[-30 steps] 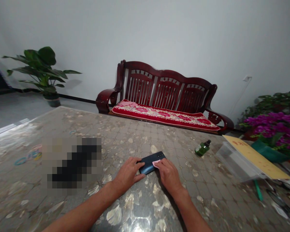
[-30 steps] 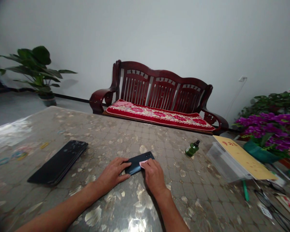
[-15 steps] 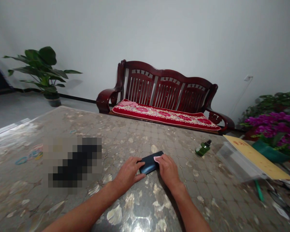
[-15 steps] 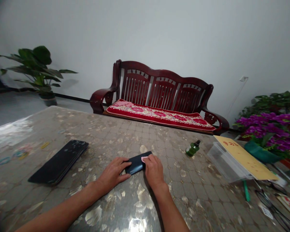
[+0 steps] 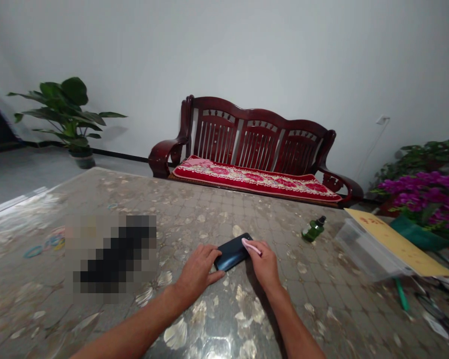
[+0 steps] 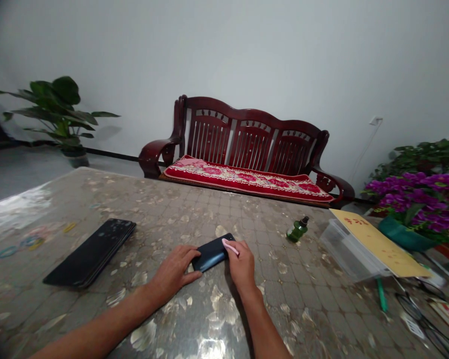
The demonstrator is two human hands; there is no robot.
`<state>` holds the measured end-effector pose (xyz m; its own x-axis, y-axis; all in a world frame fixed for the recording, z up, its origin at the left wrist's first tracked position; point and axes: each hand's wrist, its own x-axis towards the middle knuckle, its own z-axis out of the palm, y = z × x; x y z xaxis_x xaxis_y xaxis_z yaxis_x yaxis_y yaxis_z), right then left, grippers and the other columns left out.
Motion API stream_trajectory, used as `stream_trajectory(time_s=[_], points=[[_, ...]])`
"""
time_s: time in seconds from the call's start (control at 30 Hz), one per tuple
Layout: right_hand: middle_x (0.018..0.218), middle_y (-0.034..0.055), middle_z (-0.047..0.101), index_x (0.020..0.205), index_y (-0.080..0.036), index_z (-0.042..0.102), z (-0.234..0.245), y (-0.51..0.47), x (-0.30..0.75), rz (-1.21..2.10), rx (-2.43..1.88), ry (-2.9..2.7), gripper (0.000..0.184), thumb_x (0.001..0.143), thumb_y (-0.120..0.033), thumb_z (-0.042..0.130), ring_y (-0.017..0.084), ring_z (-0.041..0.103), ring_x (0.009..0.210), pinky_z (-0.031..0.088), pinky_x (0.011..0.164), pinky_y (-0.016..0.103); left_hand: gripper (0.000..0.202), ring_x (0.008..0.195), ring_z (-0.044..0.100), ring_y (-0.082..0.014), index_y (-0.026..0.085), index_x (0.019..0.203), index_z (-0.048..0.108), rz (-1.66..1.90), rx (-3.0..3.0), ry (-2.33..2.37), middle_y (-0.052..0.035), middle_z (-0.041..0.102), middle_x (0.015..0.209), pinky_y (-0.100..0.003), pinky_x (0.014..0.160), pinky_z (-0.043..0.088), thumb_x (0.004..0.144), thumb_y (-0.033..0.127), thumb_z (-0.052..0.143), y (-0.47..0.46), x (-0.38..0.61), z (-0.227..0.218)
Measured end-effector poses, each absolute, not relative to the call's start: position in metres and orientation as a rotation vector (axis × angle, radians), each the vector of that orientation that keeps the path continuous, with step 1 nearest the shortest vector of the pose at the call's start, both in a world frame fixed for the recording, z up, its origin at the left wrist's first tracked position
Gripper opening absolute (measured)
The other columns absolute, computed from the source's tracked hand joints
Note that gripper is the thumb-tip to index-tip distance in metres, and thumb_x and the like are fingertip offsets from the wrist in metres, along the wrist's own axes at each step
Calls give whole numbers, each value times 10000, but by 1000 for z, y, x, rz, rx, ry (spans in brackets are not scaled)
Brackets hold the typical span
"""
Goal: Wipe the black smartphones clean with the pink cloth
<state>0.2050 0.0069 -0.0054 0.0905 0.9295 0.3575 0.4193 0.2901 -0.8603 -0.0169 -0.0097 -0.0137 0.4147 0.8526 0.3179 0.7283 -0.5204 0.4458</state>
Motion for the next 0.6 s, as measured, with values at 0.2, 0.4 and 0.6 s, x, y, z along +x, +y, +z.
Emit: stream_trajectory(time_s=[0.2,0.4,0.6], points=[[850,52,749,884,-184,792,-14,20,199,940,-1230,-1149,290,697,-398,736,215,669,796,517,756,321,440,1105,582,-291,231,1144,605,631,2410,1453,-67,613,1231,-443,963,484,775,314,828,-22,-4,-13],[819,35,747,887,-169,778,-20,30,209,981,-1166,-843,388,597,-424,819,198,661,759,512,736,305,376,1184,583,-256,250,1183,619,576,2376,1120,-64,617,1290,-382,1028,469,834,218,756,-31,2,-9],[777,29,733,910,-152,760,-22,28,221,1118,-1118,-807,433,589,-432,840,177,642,691,503,673,283,456,1226,578,-280,245,1260,612,525,2453,957,-83,645,1301,-429,1079,420,820,233,733,20,-5,15]])
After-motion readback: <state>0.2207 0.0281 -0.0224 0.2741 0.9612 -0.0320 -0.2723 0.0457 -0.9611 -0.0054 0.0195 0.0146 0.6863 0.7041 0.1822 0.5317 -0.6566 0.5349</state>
